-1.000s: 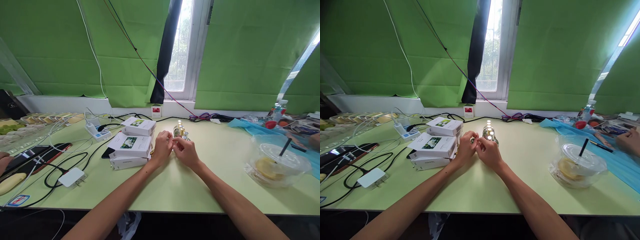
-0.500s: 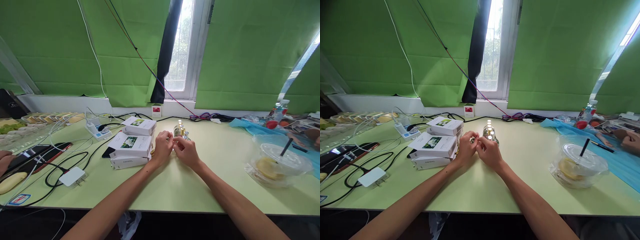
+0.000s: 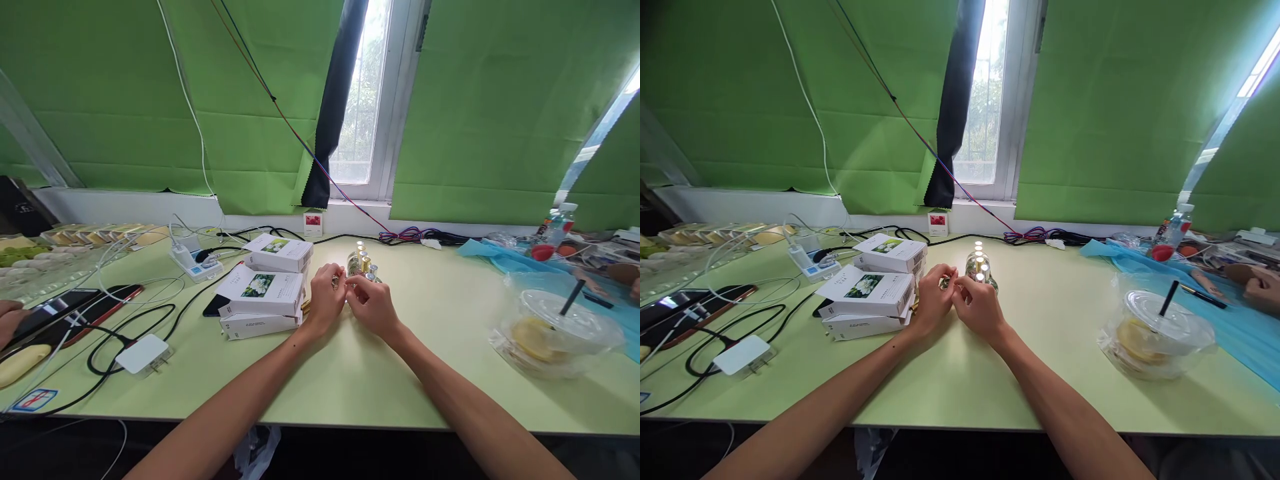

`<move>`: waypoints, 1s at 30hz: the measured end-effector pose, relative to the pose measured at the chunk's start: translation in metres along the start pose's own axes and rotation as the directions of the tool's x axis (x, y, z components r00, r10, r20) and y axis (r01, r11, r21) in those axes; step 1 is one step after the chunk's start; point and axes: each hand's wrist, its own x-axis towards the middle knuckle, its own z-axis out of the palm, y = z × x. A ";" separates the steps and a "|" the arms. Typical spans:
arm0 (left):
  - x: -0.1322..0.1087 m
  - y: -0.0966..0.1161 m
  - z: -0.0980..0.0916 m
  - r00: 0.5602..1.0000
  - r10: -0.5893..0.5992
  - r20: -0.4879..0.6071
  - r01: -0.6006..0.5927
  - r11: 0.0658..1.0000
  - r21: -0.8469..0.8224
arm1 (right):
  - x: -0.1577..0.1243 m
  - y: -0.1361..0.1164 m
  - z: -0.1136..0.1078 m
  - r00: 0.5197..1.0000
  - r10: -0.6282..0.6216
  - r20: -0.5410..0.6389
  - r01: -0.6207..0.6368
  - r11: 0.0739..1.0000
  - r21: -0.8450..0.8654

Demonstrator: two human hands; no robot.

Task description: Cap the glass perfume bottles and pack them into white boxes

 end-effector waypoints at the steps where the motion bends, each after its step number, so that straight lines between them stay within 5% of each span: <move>1: 0.000 0.000 0.000 1.000 0.000 0.000 0.000 1.000 0.000 | 0.000 0.000 0.000 1.000 0.003 0.002 -0.003 1.000 0.003; 30: -0.003 0.003 -0.003 0.999 -0.039 0.003 0.039 0.999 -0.008 | 0.000 -0.002 -0.001 1.000 0.017 0.022 -0.017 1.000 -0.009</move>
